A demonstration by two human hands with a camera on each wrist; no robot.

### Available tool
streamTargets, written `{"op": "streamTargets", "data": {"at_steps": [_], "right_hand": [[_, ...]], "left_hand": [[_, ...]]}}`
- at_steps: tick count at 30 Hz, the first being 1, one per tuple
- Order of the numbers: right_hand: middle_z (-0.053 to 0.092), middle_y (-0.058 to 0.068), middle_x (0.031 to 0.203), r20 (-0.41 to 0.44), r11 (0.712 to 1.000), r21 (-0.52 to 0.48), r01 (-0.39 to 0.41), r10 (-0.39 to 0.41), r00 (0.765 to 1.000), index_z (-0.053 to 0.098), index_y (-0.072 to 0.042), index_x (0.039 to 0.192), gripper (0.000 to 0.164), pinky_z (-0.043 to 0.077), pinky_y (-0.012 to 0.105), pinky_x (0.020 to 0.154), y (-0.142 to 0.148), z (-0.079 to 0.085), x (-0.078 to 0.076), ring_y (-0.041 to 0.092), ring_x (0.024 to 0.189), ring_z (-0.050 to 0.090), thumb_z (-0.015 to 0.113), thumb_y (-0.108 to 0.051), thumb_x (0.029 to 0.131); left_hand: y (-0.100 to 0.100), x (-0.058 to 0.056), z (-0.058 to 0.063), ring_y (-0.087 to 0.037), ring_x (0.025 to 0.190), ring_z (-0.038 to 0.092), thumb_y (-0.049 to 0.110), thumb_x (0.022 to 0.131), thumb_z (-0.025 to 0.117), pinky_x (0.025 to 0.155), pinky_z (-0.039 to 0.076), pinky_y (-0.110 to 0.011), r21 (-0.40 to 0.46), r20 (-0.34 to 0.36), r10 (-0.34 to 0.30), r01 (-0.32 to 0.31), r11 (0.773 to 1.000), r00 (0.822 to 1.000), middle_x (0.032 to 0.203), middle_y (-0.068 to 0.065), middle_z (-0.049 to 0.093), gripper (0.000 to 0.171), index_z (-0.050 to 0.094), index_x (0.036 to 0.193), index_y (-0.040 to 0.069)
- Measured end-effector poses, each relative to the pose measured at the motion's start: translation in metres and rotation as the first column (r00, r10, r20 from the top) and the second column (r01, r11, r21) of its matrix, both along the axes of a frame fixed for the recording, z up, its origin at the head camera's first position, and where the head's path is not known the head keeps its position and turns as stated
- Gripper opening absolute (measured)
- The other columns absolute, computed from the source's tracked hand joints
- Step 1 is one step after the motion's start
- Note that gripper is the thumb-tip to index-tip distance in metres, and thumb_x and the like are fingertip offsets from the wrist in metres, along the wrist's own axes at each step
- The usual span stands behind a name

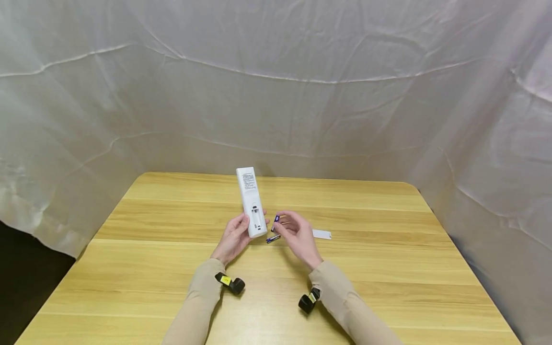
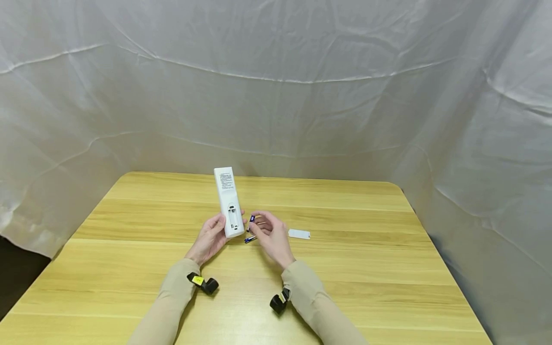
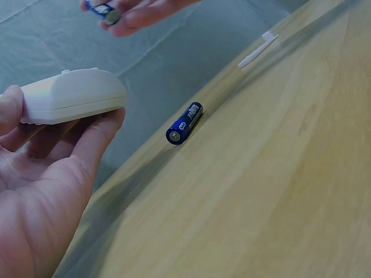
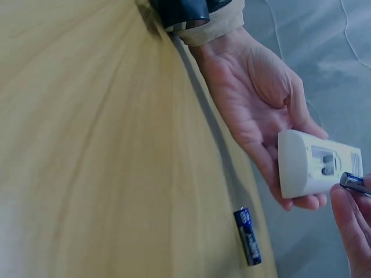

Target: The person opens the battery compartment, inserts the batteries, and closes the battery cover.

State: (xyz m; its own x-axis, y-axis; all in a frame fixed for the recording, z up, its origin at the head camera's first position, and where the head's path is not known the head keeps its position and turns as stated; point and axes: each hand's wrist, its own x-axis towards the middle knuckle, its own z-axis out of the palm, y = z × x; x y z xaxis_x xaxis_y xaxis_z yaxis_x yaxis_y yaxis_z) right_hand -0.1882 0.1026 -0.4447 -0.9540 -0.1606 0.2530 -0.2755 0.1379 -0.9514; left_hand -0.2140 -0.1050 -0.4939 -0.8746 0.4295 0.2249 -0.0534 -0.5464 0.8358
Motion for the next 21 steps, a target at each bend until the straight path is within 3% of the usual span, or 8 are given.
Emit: {"op": "streamTargets", "data": {"at_steps": [4, 10, 13, 18, 21], "right_hand": [[0.070, 0.026, 0.105, -0.045, 1.000, 0.015, -0.003, 0.004, 0.999, 0.064, 0.002, 0.122, 0.030, 0.065, 0.040, 0.082, -0.008, 0.004, -0.003, 0.039, 0.089, 0.073, 0.070, -0.003, 0.092], [0.073, 0.022, 0.104, -0.111, 0.997, 0.069, 0.024, -0.016, 0.994, 0.066, 0.001, 0.119, 0.030, 0.064, 0.026, 0.080, -0.018, 0.009, -0.009, 0.035, 0.091, 0.073, 0.072, -0.004, 0.091], [0.074, 0.021, 0.102, -0.144, 0.996, 0.089, 0.023, -0.010, 0.990, 0.066, 0.002, 0.118, 0.029, 0.063, 0.023, 0.079, -0.023, 0.010, -0.012, 0.035, 0.091, 0.073, 0.072, -0.001, 0.090], [0.075, 0.022, 0.100, -0.190, 0.993, 0.117, 0.034, -0.011, 0.982, 0.066, 0.003, 0.117, 0.029, 0.063, 0.023, 0.080, -0.029, 0.011, -0.014, 0.035, 0.090, 0.074, 0.072, 0.001, 0.089], [0.075, 0.022, 0.100, -0.209, 0.991, 0.127, 0.040, -0.012, 0.978, 0.066, 0.004, 0.117, 0.030, 0.064, 0.025, 0.081, -0.032, 0.011, -0.016, 0.034, 0.090, 0.074, 0.073, 0.001, 0.089]], "left_hand": [[0.000, 0.000, 0.000, -0.016, 0.126, 0.062, 0.022, 0.111, 0.031, 0.108, 0.053, -0.028, -0.002, 0.006, 0.000, 0.000, 1.000, 1.000, 0.134, 0.007, 0.064, 0.059, 0.009, 0.156, -0.011], [0.001, 0.001, 0.002, -0.010, 0.124, 0.061, 0.020, 0.111, 0.032, 0.108, 0.053, -0.028, -0.017, 0.039, 0.023, -0.022, 1.000, 0.999, 0.137, 0.004, 0.062, 0.058, 0.011, 0.156, -0.010], [0.001, 0.002, 0.003, -0.008, 0.123, 0.061, 0.020, 0.111, 0.034, 0.107, 0.053, -0.028, -0.033, 0.059, 0.039, -0.037, 0.999, 0.997, 0.140, -0.001, 0.056, 0.059, 0.012, 0.156, -0.010], [0.002, 0.003, 0.005, -0.007, 0.124, 0.059, 0.021, 0.111, 0.034, 0.108, 0.052, -0.028, -0.060, 0.069, 0.046, -0.042, 0.997, 0.997, 0.154, -0.019, 0.038, 0.059, 0.013, 0.157, -0.008], [0.002, 0.003, 0.006, -0.007, 0.124, 0.059, 0.021, 0.111, 0.034, 0.108, 0.052, -0.029, -0.061, 0.068, 0.045, -0.041, 0.997, 0.997, 0.154, -0.019, 0.038, 0.058, 0.013, 0.157, -0.008]]}}
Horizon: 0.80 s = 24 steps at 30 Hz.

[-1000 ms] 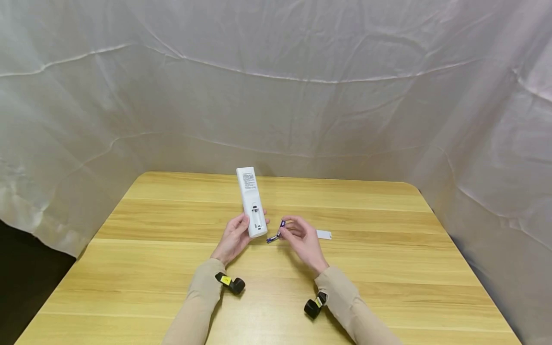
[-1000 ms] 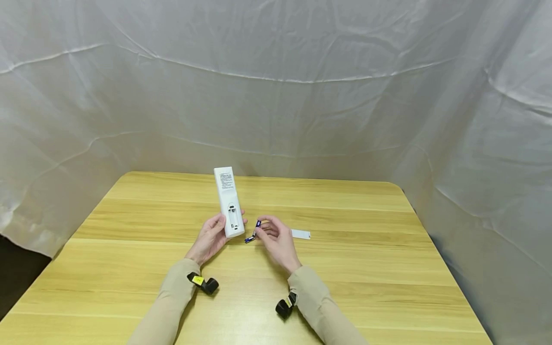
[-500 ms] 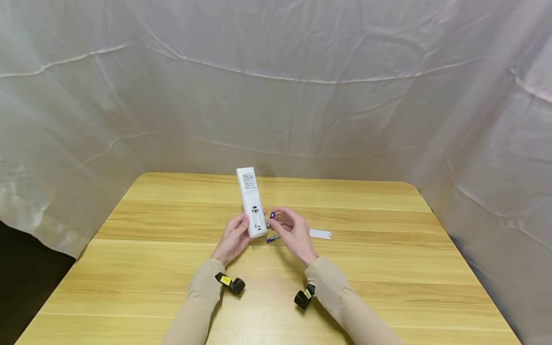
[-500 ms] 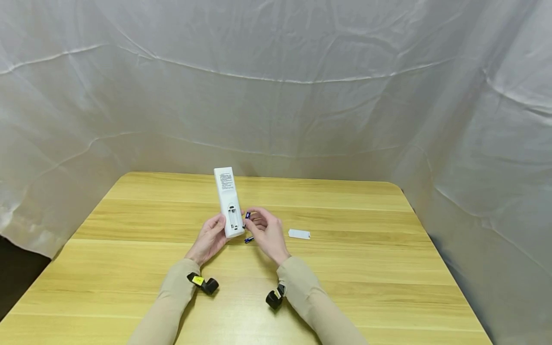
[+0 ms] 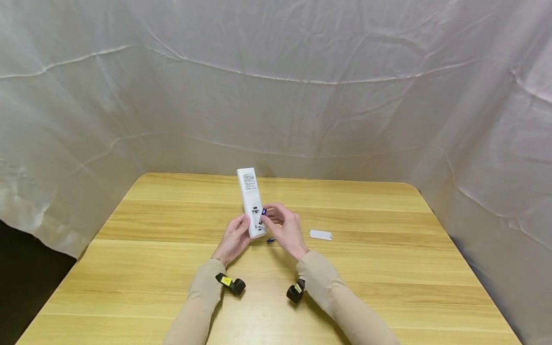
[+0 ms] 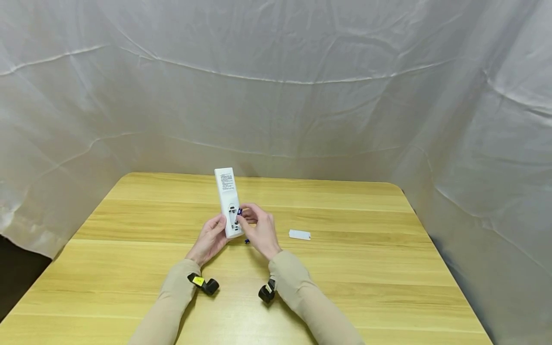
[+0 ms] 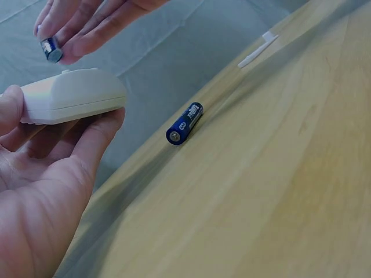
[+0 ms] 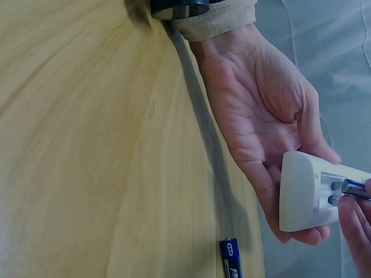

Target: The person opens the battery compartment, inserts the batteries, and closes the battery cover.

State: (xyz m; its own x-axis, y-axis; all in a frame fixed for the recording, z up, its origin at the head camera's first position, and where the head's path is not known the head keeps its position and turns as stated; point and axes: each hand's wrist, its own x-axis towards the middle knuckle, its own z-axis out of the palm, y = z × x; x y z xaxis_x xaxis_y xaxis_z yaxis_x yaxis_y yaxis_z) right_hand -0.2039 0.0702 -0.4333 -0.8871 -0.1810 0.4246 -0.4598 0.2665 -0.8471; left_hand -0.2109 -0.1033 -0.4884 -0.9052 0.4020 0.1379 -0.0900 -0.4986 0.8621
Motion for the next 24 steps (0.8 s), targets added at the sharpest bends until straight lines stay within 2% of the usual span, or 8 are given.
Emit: {"op": "streamTargets", "data": {"at_steps": [3, 7, 10, 13, 24], "right_hand": [[0.075, 0.022, 0.101, -0.018, 1.000, 0.006, 0.001, -0.001, 1.000, 0.066, 0.003, 0.117, 0.030, 0.065, 0.030, 0.082, -0.002, 0.000, -0.001, 0.034, 0.090, 0.074, 0.073, 0.001, 0.088], [0.076, 0.022, 0.100, -0.039, 1.000, 0.013, 0.008, -0.007, 0.999, 0.067, 0.002, 0.116, 0.029, 0.065, 0.035, 0.081, -0.005, 0.000, -0.002, 0.034, 0.088, 0.075, 0.073, 0.002, 0.087], [0.076, 0.022, 0.098, -0.054, 0.999, 0.035, 0.018, -0.017, 0.998, 0.067, 0.002, 0.114, 0.027, 0.065, 0.032, 0.078, -0.007, -0.001, -0.003, 0.033, 0.086, 0.075, 0.073, 0.002, 0.088], [0.076, 0.021, 0.096, -0.071, 0.998, 0.065, 0.021, -0.016, 0.997, 0.066, 0.002, 0.113, 0.026, 0.064, 0.025, 0.075, -0.008, -0.002, -0.004, 0.031, 0.084, 0.075, 0.073, 0.001, 0.089], [0.077, 0.021, 0.092, -0.079, 0.993, 0.114, 0.033, -0.024, 0.997, 0.067, 0.000, 0.111, 0.023, 0.061, 0.021, 0.066, -0.012, -0.002, -0.005, 0.028, 0.076, 0.074, 0.072, 0.001, 0.088]], "left_hand": [[0.000, 0.001, 0.000, -0.007, 0.124, 0.059, 0.020, 0.111, 0.034, 0.108, 0.052, -0.029, 0.013, 0.007, 0.000, 0.000, 1.000, 1.000, 0.148, -0.011, 0.045, 0.058, 0.013, 0.157, -0.008], [0.000, 0.001, 0.000, -0.007, 0.125, 0.059, 0.021, 0.111, 0.035, 0.110, 0.051, -0.030, 0.015, 0.010, 0.000, 0.000, 1.000, 1.000, 0.149, -0.013, 0.044, 0.059, 0.013, 0.157, -0.007], [0.000, 0.000, -0.001, -0.007, 0.125, 0.059, 0.022, 0.111, 0.035, 0.110, 0.051, -0.030, 0.008, 0.002, -0.001, 0.001, 1.000, 1.000, 0.145, -0.009, 0.048, 0.059, 0.013, 0.157, -0.008], [0.000, 0.000, -0.001, -0.007, 0.124, 0.060, 0.022, 0.111, 0.035, 0.109, 0.052, -0.029, 0.012, -0.005, -0.002, 0.002, 1.000, 1.000, 0.134, 0.003, 0.056, 0.059, 0.013, 0.157, -0.009], [0.000, 0.000, 0.000, -0.006, 0.124, 0.059, 0.022, 0.111, 0.034, 0.108, 0.052, -0.026, 0.019, -0.016, -0.001, 0.002, 1.000, 1.000, 0.131, 0.006, 0.059, 0.060, 0.012, 0.156, -0.011]]}}
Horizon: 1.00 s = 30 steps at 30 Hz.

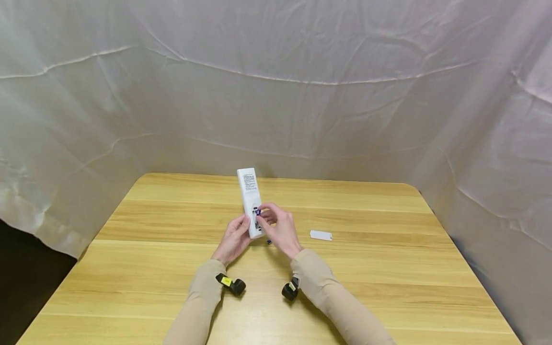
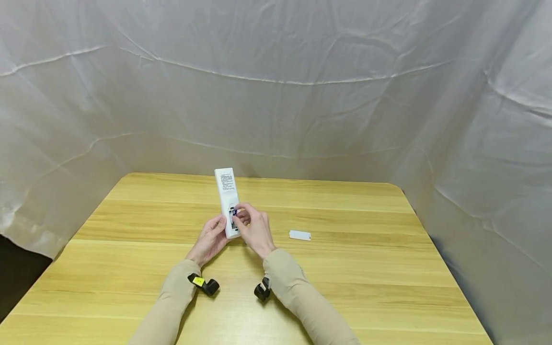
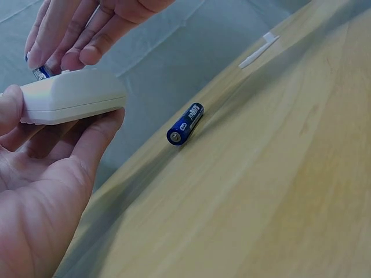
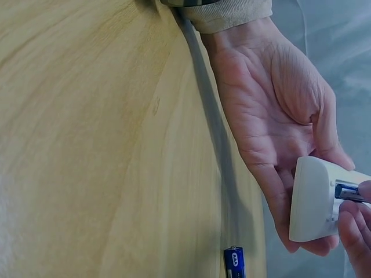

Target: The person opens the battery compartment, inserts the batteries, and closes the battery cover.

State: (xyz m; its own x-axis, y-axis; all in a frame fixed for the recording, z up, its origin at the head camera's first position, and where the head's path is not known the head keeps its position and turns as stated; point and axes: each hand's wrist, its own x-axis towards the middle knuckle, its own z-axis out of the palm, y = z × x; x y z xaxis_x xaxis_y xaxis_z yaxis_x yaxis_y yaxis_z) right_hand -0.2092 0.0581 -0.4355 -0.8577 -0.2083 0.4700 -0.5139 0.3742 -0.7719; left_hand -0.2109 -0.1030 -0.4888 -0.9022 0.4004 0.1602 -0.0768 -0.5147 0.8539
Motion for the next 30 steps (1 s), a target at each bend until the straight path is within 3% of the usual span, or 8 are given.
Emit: {"op": "streamTargets", "data": {"at_steps": [15, 30], "right_hand": [[0.077, 0.021, 0.092, -0.001, 0.998, 0.068, -0.018, 0.018, 1.000, 0.068, 0.000, 0.111, 0.023, 0.060, 0.019, 0.065, -0.0009, -0.0001, 0.0008, 0.027, 0.075, 0.074, 0.072, 0.001, 0.089], [0.077, 0.018, 0.086, -0.116, 0.989, 0.148, -0.023, 0.041, 0.992, 0.070, 0.001, 0.110, 0.022, 0.057, 0.014, 0.062, -0.0024, -0.0030, 0.0010, 0.022, 0.069, 0.072, 0.072, 0.001, 0.088]], "left_hand": [[0.0000, -0.0005, -0.0016, -0.006, 0.124, 0.059, 0.025, 0.110, 0.035, 0.108, 0.052, -0.027, -0.023, -0.002, 0.012, -0.012, 1.000, 1.000, 0.132, 0.005, 0.057, 0.062, 0.013, 0.156, -0.010], [-0.0012, 0.0000, -0.0028, -0.007, 0.120, 0.063, 0.022, 0.111, 0.034, 0.106, 0.054, -0.026, 0.010, -0.031, 0.007, -0.007, 1.000, 0.999, 0.127, 0.005, 0.063, 0.063, 0.009, 0.154, -0.016]]}}
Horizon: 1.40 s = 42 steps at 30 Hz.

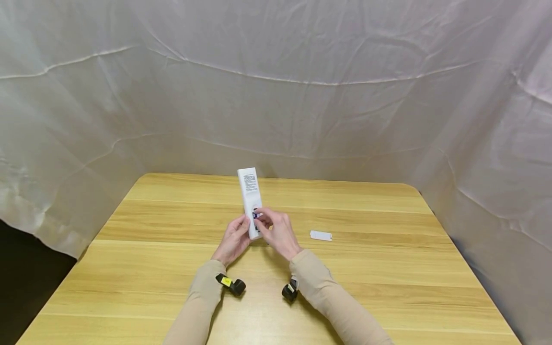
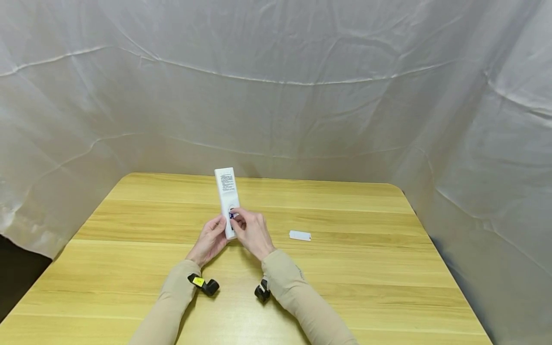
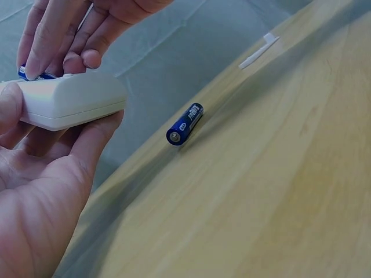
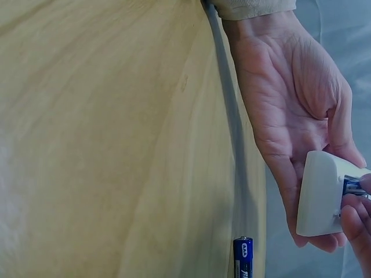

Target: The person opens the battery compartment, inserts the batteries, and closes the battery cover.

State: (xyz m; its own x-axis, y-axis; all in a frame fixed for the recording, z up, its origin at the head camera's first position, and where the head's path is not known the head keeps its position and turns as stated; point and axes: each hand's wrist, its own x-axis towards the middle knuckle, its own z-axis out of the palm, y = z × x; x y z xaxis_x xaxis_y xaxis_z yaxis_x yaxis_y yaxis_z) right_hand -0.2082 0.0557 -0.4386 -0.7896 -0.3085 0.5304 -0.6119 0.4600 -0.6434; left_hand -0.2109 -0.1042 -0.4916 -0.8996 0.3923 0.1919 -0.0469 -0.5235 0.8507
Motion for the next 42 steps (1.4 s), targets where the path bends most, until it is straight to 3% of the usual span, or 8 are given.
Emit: {"op": "streamTargets", "data": {"at_steps": [11, 30, 42], "right_hand": [[0.077, 0.017, 0.091, -0.024, 1.000, 0.016, -0.015, 0.016, 1.000, 0.071, 0.001, 0.110, 0.021, 0.060, 0.016, 0.066, -0.0006, -0.0028, 0.0009, 0.022, 0.074, 0.073, 0.071, 0.001, 0.089], [0.075, 0.021, 0.105, -0.085, 0.996, 0.075, 0.056, -0.049, 0.995, 0.071, 0.002, 0.120, 0.030, 0.060, 0.016, 0.063, -0.0028, -0.0061, 0.0076, 0.025, 0.080, 0.075, 0.071, -0.001, 0.090], [0.075, 0.019, 0.103, -0.132, 0.993, 0.096, 0.074, -0.061, 0.989, 0.069, 0.004, 0.122, 0.031, 0.064, 0.021, 0.070, -0.0043, -0.0081, 0.0099, 0.027, 0.086, 0.075, 0.069, 0.000, 0.091]], "left_hand": [[-0.0011, -0.0009, -0.0019, -0.007, 0.122, 0.061, 0.024, 0.111, 0.034, 0.108, 0.052, -0.026, -0.020, 0.003, 0.008, -0.008, 1.000, 1.000, 0.131, 0.005, 0.060, 0.061, 0.012, 0.155, -0.012], [-0.0010, -0.0023, -0.0060, -0.009, 0.120, 0.063, 0.020, 0.111, 0.033, 0.106, 0.054, -0.026, 0.008, -0.058, -0.003, 0.003, 1.000, 0.998, 0.131, 0.006, 0.064, 0.053, 0.023, 0.153, -0.010], [-0.0004, -0.0017, -0.0036, -0.006, 0.120, 0.062, 0.020, 0.111, 0.033, 0.106, 0.054, -0.024, -0.013, -0.036, 0.013, -0.014, 1.000, 0.999, 0.130, 0.009, 0.065, 0.057, 0.015, 0.153, -0.014]]}}
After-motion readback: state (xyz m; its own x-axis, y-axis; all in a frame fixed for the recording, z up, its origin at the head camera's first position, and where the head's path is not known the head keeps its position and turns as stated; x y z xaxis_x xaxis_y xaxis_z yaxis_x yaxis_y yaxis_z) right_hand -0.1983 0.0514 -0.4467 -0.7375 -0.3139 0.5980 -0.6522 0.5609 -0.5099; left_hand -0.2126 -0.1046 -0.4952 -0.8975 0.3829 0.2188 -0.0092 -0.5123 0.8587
